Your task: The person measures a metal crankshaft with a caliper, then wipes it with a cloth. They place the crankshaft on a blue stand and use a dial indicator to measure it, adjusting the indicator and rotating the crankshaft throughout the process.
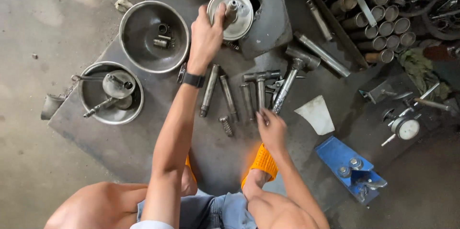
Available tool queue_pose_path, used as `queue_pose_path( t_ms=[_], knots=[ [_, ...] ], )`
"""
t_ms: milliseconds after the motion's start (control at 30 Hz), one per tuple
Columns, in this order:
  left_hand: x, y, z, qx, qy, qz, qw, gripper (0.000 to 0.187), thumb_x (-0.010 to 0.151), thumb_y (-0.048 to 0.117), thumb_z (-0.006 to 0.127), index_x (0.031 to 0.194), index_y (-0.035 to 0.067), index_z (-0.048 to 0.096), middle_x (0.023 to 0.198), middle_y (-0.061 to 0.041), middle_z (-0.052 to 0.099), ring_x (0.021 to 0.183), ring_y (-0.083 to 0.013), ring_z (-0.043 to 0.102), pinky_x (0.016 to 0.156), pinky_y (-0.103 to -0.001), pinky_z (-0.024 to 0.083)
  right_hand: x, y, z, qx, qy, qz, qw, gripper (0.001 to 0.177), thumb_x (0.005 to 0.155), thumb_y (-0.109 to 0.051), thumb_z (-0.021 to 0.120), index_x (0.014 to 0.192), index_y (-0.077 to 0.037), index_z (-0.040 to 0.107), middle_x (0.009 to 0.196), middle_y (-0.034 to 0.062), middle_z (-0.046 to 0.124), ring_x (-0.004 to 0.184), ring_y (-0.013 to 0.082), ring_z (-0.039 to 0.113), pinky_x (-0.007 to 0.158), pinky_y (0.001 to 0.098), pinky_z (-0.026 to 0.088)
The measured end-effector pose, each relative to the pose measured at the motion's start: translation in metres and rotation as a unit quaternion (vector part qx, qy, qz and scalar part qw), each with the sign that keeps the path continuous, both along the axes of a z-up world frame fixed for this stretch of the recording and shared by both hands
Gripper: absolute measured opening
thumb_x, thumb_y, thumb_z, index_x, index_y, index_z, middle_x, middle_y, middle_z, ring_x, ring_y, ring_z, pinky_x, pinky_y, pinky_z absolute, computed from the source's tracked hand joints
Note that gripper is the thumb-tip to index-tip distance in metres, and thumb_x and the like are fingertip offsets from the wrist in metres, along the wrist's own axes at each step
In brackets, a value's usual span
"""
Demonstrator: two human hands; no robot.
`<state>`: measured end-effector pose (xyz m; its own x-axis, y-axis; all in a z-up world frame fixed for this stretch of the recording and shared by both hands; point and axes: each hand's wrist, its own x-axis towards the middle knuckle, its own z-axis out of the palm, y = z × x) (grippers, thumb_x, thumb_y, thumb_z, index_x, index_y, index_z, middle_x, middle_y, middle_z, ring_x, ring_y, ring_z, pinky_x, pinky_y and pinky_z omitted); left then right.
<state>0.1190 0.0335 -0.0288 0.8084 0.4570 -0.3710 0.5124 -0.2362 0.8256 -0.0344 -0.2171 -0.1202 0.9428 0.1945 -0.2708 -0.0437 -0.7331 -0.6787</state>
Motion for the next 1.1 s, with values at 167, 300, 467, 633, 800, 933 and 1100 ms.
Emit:
queue_pose_path(
  t_ms=[167,300,467,633,800,933,1100],
  knots=[
    [0.002,-0.017,-0.001,0.185,-0.050,-0.122,0.974,0.054,0.083,0.008,0.038,0.132,-0.006,0.019,0.122,-0.033,0.031,0.109,-0.0508,0.032,0.091,-0.053,0.029,0.038,0.048,-0.067,-0.171,0.017,0.126,0.977,0.029,0.083,-0.032,0.060,0.082,-0.003,0.056,0.073,0.0179,0.063,0.068,0.0390,0.061,0.059,0.0474,0.047],
    [-0.006,-0.015,0.028,0.176,-0.131,-0.216,0.951,0.055,0.089,-0.001,0.039,0.134,-0.010,0.010,0.140,-0.035,0.016,0.133,-0.0499,0.006,0.099,-0.068,0.010,0.054,0.040,0.021,-0.038,0.164,0.075,0.983,0.024,0.080,-0.030,0.054,0.072,-0.007,0.058,0.062,0.0063,0.061,0.059,0.0233,0.058,0.054,0.0336,0.040],
    [-0.003,0.000,0.005,0.090,-0.318,-0.186,0.925,0.046,0.081,-0.013,0.050,0.124,-0.001,0.042,0.122,-0.018,0.055,0.113,-0.0308,0.055,0.096,-0.036,0.044,0.095,0.028,0.113,0.231,-0.075,0.035,0.969,0.022,0.082,-0.016,0.065,0.097,-0.001,0.063,0.089,0.0098,0.067,0.076,0.0171,0.063,0.070,0.0294,0.054],
    [0.001,0.007,0.011,0.016,-0.307,-0.215,0.927,0.051,0.079,-0.017,0.050,0.125,0.004,0.046,0.123,-0.012,0.056,0.116,-0.0237,0.053,0.099,-0.031,0.044,0.167,0.083,0.176,0.227,-0.378,0.147,0.885,0.020,0.096,-0.017,0.052,0.097,0.002,0.057,0.077,0.0122,0.057,0.066,0.0242,0.057,0.061,0.0353,0.046],
    [0.014,0.003,0.015,0.026,-0.338,-0.202,0.919,0.038,0.073,0.004,0.070,0.109,0.007,0.059,0.093,-0.006,0.067,0.083,-0.0133,0.060,0.072,-0.027,0.047,0.196,0.109,0.161,0.224,-0.340,0.222,0.886,0.022,0.092,-0.014,0.059,0.104,0.004,0.055,0.093,0.0163,0.060,0.082,0.0287,0.059,0.072,0.0361,0.048],
    [0.016,-0.007,0.019,-0.012,-0.373,-0.177,0.911,0.021,0.078,0.015,0.075,0.094,0.008,0.063,0.085,-0.001,0.066,0.076,-0.0090,0.056,0.068,-0.025,0.046,0.174,0.075,0.151,0.239,-0.284,0.112,0.922,0.036,0.090,-0.001,0.063,0.122,-0.006,0.050,0.112,0.0135,0.060,0.088,0.0210,0.063,0.081,0.0337,0.057],
    [0.017,-0.009,0.014,0.026,-0.374,-0.160,0.913,0.018,0.077,0.004,0.071,0.089,0.007,0.057,0.085,-0.003,0.061,0.076,-0.0165,0.053,0.071,-0.029,0.043,0.143,-0.021,-0.014,-0.032,-0.137,-0.113,0.984,0.032,0.079,-0.020,0.070,0.096,0.001,0.052,0.091,0.0186,0.058,0.082,0.0337,0.055,0.069,0.0430,0.042]
  ],
)
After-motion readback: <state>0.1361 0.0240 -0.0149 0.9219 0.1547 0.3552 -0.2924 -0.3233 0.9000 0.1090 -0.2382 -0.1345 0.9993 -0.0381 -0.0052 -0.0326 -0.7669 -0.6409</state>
